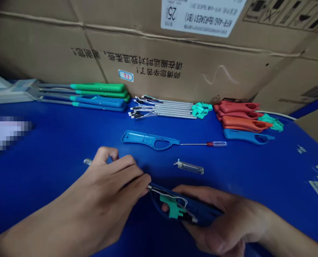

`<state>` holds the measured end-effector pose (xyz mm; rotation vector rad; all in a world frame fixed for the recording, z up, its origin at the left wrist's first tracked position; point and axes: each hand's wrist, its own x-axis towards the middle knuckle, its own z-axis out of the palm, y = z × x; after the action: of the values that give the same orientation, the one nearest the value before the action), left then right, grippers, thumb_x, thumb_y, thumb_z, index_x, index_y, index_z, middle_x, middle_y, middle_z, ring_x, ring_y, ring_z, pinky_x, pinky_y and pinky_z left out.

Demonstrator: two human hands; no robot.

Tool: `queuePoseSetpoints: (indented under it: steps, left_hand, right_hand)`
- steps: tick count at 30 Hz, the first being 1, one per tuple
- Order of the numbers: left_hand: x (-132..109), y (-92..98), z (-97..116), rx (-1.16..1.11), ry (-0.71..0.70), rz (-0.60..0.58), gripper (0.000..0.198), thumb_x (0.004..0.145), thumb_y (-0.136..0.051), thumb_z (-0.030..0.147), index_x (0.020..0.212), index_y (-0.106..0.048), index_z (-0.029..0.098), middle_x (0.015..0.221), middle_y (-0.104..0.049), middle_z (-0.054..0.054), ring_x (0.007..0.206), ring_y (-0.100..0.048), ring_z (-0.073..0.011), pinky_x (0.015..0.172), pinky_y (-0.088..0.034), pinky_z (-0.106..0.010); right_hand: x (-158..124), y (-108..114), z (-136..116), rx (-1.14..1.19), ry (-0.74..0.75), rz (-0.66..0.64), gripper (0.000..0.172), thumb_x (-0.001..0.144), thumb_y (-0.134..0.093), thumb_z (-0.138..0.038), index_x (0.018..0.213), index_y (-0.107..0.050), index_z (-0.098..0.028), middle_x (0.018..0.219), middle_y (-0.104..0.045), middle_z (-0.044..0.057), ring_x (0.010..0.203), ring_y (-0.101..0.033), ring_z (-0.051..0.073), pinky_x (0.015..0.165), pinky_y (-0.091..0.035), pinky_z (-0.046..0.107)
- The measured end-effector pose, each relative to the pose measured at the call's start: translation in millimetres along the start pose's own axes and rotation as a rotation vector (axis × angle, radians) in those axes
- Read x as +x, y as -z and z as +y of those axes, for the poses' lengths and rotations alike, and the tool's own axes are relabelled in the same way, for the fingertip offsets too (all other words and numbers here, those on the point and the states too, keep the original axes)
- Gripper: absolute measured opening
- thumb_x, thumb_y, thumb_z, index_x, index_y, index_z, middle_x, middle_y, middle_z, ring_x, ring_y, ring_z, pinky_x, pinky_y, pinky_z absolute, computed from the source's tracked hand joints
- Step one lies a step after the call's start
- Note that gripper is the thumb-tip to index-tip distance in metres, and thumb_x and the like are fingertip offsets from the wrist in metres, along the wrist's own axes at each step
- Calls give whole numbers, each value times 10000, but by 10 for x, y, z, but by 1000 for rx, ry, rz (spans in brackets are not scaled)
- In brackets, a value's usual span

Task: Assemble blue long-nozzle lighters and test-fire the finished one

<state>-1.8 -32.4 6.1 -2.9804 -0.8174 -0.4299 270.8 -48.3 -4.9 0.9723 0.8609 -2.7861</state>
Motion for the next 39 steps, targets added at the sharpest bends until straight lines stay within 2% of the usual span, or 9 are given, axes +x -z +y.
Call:
queuePoseSetpoints:
  steps: [5, 9, 14, 20, 25, 27, 30, 34, 39]
  left_hand:
    - [21, -19, 0, -82, 14, -18, 157, 787, -460, 54, 695, -503, 174, 682, -483, -23, 659, -381, -180, 624, -184, -392]
    - [30, -2, 4, -153, 37, -29, 192, 805, -436, 34, 731, -557, 164, 717, -521, -28, 682, -416, -189, 654, -212, -396]
    - [40, -2, -1, -194, 20, 24, 193, 817, -457, 28, 766, -596, 151, 734, -552, -20, 693, -426, -184, 683, -233, -391]
    - [62, -3, -2, -230, 17, 55, 206, 853, -482, 34, 688, -534, 144, 712, -560, -16, 668, -434, -173, 669, -227, -375]
    - [85, 3, -3, -233, 27, 72, 200, 895, -470, 71, 735, -570, 137, 698, -577, -24, 661, -452, -178, 665, -225, -373]
    - [89, 2, -1, -236, 21, 69, 204, 899, -468, 77, 737, -579, 135, 700, -585, -30, 664, -458, -182, 662, -230, -372]
    - [70, -14, 1, -235, -3, 57, 205, 902, -466, 76, 756, -598, 131, 700, -590, -36, 668, -459, -190, 655, -239, -366]
    - [21, -63, 14, -211, -18, 89, 212, 907, -440, 63, 880, -638, 135, 746, -615, -41, 707, -475, -211, 675, -254, -374]
    - [-21, -107, 21, -212, -8, 59, 226, 930, -417, 92, 939, -631, 165, 810, -643, -47, 723, -488, -217, 678, -269, -375]
  right_hand:
    - [119, -58, -61, 146, 73, -57, 453, 676, -810, -266, 990, -489, -204, 628, -559, -46, 473, -511, 58, 378, -429, 97]
    - [152, -45, -25, 170, 160, -93, 467, 738, -773, -261, 1081, -462, -200, 669, -584, -54, 432, -496, 34, 354, -388, 80]
    - [208, 35, 31, 190, 195, -173, 362, 875, -631, -345, 1154, -441, -216, 715, -554, -45, 429, -523, 52, 344, -373, 105]
    - [206, 33, 18, 183, 210, -174, 301, 847, -661, -307, 1050, -461, -211, 722, -553, -48, 477, -553, 71, 361, -425, 134]
    - [227, -7, 41, 126, 230, -150, 259, 867, -626, -257, 1049, -452, -198, 735, -590, -38, 483, -586, 75, 396, -477, 159]
    - [225, -44, 45, 87, 251, -73, 229, 882, -614, -284, 1020, -457, -190, 766, -610, -20, 506, -613, 86, 413, -499, 175]
    - [183, -125, -8, -63, 279, 136, 246, 867, -651, -333, 969, -504, -164, 819, -614, 0, 582, -646, 95, 489, -541, 204]
    - [90, -246, -111, -430, 233, 401, 251, 847, -682, -367, 914, -580, -148, 693, -602, -25, 565, -590, 78, 525, -494, 184]
    - [30, -316, -49, -1053, 512, 835, 132, 849, -673, -331, 926, -689, -225, 815, -666, -26, 725, -615, 113, 600, -440, 212]
